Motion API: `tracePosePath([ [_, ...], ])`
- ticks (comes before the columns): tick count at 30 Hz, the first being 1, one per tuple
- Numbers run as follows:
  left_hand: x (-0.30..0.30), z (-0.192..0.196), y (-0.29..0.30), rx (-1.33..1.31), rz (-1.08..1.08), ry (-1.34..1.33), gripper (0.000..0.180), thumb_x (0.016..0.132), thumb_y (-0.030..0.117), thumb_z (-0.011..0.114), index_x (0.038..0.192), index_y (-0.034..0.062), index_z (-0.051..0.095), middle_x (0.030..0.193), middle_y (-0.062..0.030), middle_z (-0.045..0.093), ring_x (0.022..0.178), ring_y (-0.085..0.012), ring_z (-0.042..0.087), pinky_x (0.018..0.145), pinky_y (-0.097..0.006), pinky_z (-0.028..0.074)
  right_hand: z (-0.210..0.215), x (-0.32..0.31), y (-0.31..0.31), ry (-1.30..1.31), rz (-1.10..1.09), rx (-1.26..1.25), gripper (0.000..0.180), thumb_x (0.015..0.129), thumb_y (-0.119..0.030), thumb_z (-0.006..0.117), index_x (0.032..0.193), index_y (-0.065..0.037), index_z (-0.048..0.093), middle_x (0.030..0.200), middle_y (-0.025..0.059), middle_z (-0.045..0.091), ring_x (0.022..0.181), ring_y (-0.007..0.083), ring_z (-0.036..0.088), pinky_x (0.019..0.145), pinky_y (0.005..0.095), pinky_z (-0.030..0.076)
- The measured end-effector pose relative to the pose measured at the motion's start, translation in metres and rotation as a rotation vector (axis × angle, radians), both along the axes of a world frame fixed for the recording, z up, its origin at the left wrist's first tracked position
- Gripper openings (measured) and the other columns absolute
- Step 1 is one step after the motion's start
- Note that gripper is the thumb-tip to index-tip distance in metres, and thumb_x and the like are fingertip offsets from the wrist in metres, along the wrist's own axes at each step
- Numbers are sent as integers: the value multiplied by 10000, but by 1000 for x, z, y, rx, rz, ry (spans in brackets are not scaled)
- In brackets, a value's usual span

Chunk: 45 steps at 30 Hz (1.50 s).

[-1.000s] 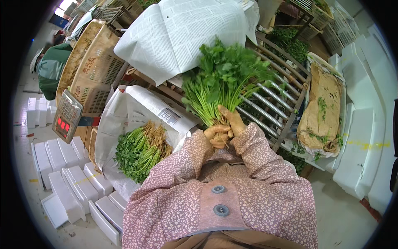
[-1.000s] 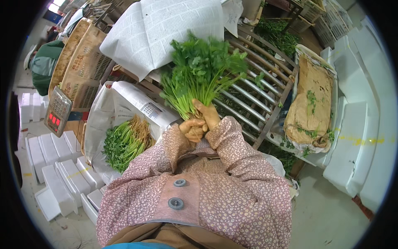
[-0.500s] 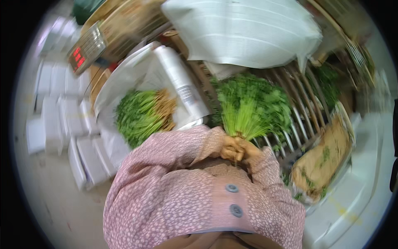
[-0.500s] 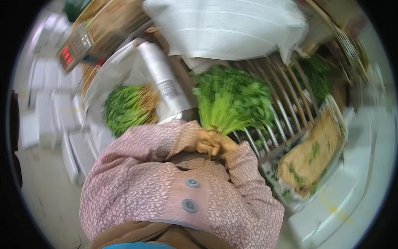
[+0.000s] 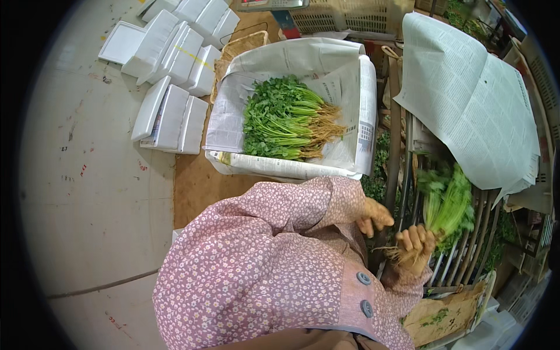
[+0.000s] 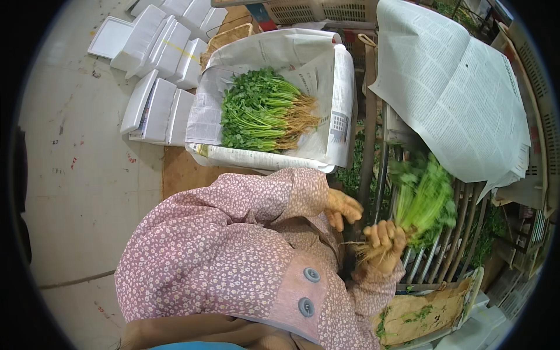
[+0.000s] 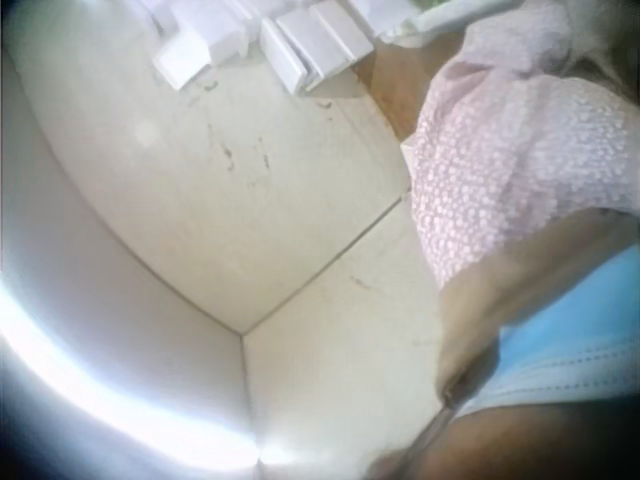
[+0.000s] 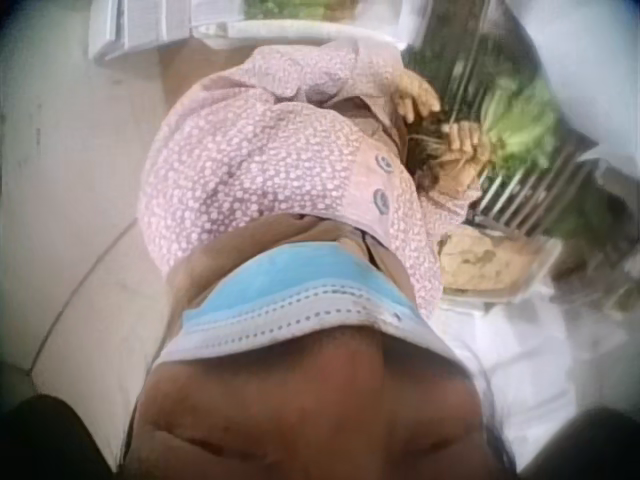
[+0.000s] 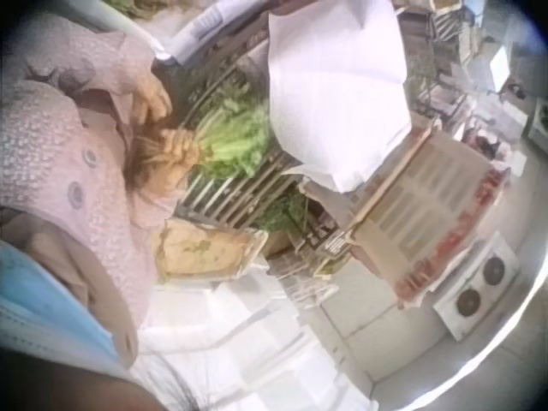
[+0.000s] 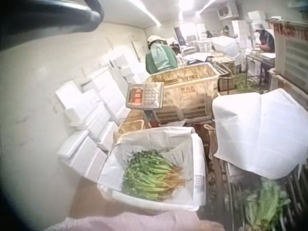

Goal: The person gathers bunches of leafy green vegetables from a metal rack, aligns them by hand, and places them into a white styrofoam box lined with newspaper. The person repeats this process, moving vegetables from the rack to the box and occasionally adjusting the arrangement.

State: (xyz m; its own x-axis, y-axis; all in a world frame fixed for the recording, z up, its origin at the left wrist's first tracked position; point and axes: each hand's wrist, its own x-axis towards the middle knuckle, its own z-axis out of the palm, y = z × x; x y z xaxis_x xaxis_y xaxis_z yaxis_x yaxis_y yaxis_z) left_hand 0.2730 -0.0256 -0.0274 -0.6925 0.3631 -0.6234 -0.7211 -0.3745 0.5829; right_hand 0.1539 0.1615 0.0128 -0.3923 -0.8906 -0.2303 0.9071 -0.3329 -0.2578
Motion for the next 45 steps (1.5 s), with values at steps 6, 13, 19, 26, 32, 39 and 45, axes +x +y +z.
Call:
tracePosePath([
  [6, -60, 21, 5, -63, 153, 102, 1295, 648, 706, 689, 1483, 70, -70, 1505, -271, 132, 1332, -393, 327, 1012, -485, 389, -39, 40, 0, -396, -17, -111, 237, 946, -196, 533, 743, -108, 448, 603, -13, 378, 486, 121, 380, 732, 370, 492],
  [13, -90, -42, 54, -641, -148, 191, 1351, 577, 609, 785, 1495, 156, -96, 1527, -256, 65, 1403, -383, 138, 1057, -471, 274, -155, 86, 15, -38, -80, 240, 281, 944, -353, 493, 902, -75, 508, 753, 27, 487, 642, 161, 465, 681, 335, 483],
  [19, -95, -68, 59, -559, -110, 255, 1335, 634, 403, 837, 1462, 260, -201, 1520, -264, 68, 1378, -430, 179, 1067, -524, 275, -133, 99, 97, 604, 172, 1109, 390, 918, -381, 513, 1093, -35, 557, 836, 89, 632, 695, 173, 615, 549, 252, 453],
  [26, -117, -98, 85, -793, -182, 223, 1269, 641, 301, 823, 1490, 192, -113, 1440, -249, 295, 1225, -415, 407, 931, -446, 431, -118, 3, 76, 559, -261, 1564, 815, 820, -647, 544, 1414, -117, 372, 1351, 119, 469, 1139, 321, 510, 911, 418, 417],
  [32, -99, -64, 92, -917, -162, 314, 1211, 629, 250, 804, 1499, 127, -29, 1373, -221, 377, 1133, -377, 466, 858, -411, 465, -114, -19, 13, 682, -196, 1120, 846, 801, -507, 678, 1388, 18, 370, 1374, 186, 447, 1241, 313, 461, 920, 470, 465],
  [39, -69, 33, 92, -1421, -138, 432, 895, 786, 375, 654, 1495, 148, 157, 1109, -91, 477, 959, -247, 464, 839, -400, 436, -28, 50, -11, -18, -181, 354, 849, 732, -435, 767, 1359, -19, 373, 1233, 158, 536, 1075, 263, 552, 918, 402, 465],
  [45, -56, 39, 92, -1395, 1, 718, 838, 787, 333, 649, 1489, 189, 215, 1112, -85, 594, 931, -284, 539, 701, -392, 446, -95, 32, 26, -59, -346, -31, 809, 711, -379, 794, 1328, -29, 404, 1198, 147, 550, 1063, 253, 553, 939, 387, 447],
])
